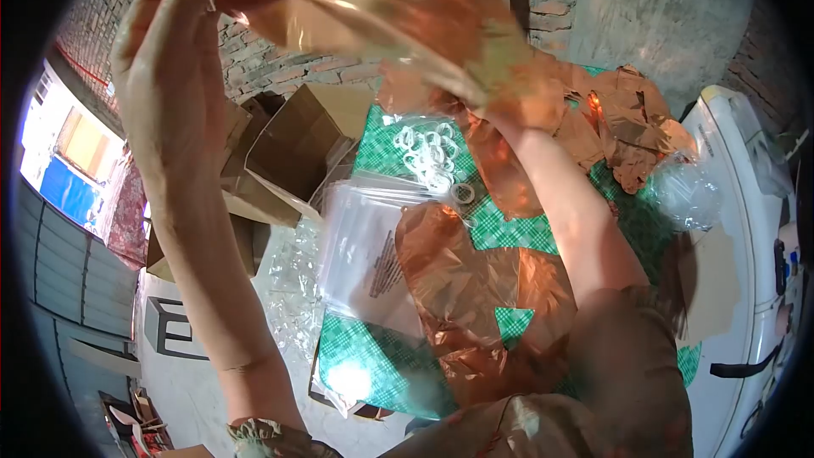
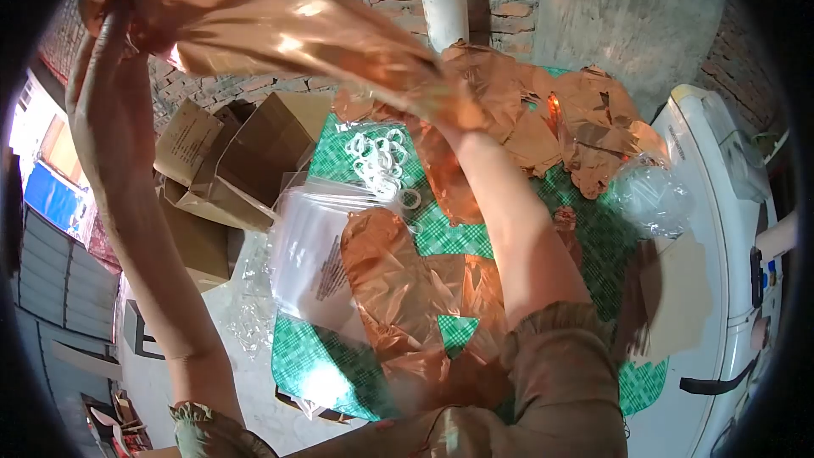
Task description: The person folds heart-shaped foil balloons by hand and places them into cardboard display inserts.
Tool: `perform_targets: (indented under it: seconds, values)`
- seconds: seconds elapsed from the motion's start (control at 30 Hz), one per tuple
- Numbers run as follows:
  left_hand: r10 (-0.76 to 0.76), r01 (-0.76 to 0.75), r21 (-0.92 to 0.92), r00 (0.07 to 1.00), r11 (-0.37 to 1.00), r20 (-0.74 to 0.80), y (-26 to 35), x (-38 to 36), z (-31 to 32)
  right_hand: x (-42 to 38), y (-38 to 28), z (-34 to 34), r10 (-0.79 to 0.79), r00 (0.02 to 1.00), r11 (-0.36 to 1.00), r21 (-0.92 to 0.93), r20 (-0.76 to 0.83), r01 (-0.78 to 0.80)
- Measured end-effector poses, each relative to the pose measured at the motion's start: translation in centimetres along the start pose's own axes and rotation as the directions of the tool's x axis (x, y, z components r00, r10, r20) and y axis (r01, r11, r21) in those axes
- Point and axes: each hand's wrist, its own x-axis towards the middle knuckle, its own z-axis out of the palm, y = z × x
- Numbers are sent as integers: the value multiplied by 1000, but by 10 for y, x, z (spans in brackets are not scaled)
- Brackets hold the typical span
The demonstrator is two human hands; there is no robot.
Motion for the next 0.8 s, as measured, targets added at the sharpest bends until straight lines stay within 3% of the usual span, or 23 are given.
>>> perform_targets:
  seconds: [0.03,0.13,0.23,0.27,0.3,0.37,0.4,0.47,0.5,0.6,0.67,0.77,0.8]
  values:
    - [-59,59,-48,998,997,6,7,5,-3,4,1,3,-17,1000,999,-32,-6,17]
    - [59,-70,-31,960,997,-274,32,5,37,3,12,15,-65,998,989,-133,-15,62]
    - [105,-83,87,952,993,-288,63,11,36,-28,26,-3,-98,995,985,140,-3,97]
    - [265,-208,383,959,900,-103,68,14,19,-36,24,-12,-92,996,983,160,15,89]
    - [410,-378,597,908,708,89,73,18,2,-46,20,-25,-87,996,981,179,33,80]
    - [265,-251,218,963,943,-38,85,28,-21,-47,13,-29,-69,995,993,101,66,62]
    - [189,-190,4,977,982,-101,91,33,-33,-51,7,-34,-34,996,997,66,79,29]
    - [174,-168,45,948,985,-266,100,25,-55,-55,-3,-43,32,994,999,-7,107,-32]
    - [158,-139,87,946,986,-284,102,18,-54,-50,-5,-39,41,995,999,5,90,-42]
    - [63,-16,152,950,988,-306,97,-6,-59,-37,-7,-53,66,960,984,-178,271,-18]
    - [-60,95,123,963,988,-264,84,-25,-82,-26,-10,-46,123,976,989,-102,178,-106]
    - [-159,197,94,937,976,-310,66,-54,-92,11,-9,-30,219,969,955,176,118,-238]
    - [-190,232,107,933,967,-307,65,-60,-97,25,-3,-28,160,982,940,288,99,-182]
